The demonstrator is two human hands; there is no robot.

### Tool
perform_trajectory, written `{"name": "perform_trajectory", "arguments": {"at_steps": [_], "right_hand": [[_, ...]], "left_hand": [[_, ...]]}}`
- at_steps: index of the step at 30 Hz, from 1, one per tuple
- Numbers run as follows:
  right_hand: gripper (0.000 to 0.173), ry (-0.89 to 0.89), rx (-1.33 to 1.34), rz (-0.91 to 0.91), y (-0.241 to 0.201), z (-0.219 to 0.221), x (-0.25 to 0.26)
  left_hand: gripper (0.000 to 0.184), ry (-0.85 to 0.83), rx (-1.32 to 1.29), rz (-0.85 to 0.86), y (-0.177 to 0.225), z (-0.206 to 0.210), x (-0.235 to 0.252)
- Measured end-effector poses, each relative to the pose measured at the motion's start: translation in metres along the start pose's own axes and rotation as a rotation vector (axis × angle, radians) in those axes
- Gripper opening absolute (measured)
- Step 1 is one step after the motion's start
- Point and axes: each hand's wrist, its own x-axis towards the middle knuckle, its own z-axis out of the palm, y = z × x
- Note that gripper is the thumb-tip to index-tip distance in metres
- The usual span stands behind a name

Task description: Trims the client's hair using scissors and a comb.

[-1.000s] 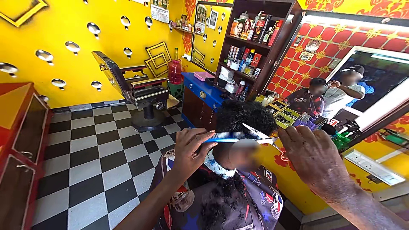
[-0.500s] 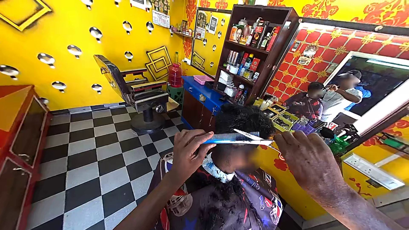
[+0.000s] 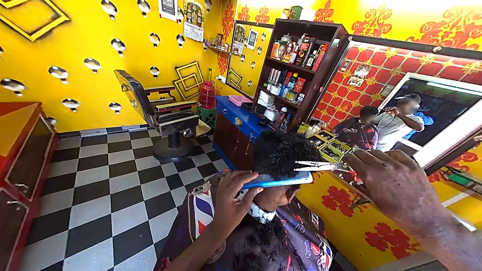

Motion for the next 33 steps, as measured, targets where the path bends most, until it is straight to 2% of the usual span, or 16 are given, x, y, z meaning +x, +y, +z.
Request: {"name": "perform_trajectory", "arguments": {"at_steps": [4, 6, 10, 14, 21, 24, 26, 29, 33], "right_hand": [[0.054, -0.140, -0.083, -0.042, -0.006, -0.002, 0.010], [0.048, -0.130, -0.079, -0.064, -0.012, -0.001, 0.014], [0.023, -0.074, -0.079, -0.113, -0.024, -0.002, 0.018], [0.029, -0.131, -0.114, -0.103, -0.022, -0.005, 0.014], [0.028, -0.021, -0.089, -0.072, -0.015, -0.005, 0.018], [0.037, -0.076, -0.142, -0.048, -0.018, -0.009, 0.021], [0.035, -0.101, -0.143, -0.063, -0.022, -0.009, 0.023], [0.020, -0.054, -0.086, -0.115, -0.030, -0.006, 0.021], [0.028, -0.074, -0.114, -0.103, -0.031, -0.008, 0.016]], "left_hand": [[0.029, 0.098, 0.090, 0.077, 0.003, 0.002, 0.011], [0.029, 0.128, 0.126, 0.111, 0.003, 0.002, 0.012], [0.027, 0.157, 0.161, 0.148, 0.003, 0.002, 0.015], [0.026, 0.157, 0.160, 0.158, 0.003, 0.001, 0.017], [0.026, 0.160, 0.156, 0.169, 0.002, 0.001, 0.020], [0.026, 0.167, 0.155, 0.174, 0.002, 0.002, 0.021], [0.026, 0.168, 0.152, 0.174, 0.002, 0.002, 0.021], [0.027, 0.167, 0.147, 0.176, 0.002, 0.001, 0.022], [0.025, 0.169, 0.178, 0.171, 0.003, -0.001, 0.024]]}}
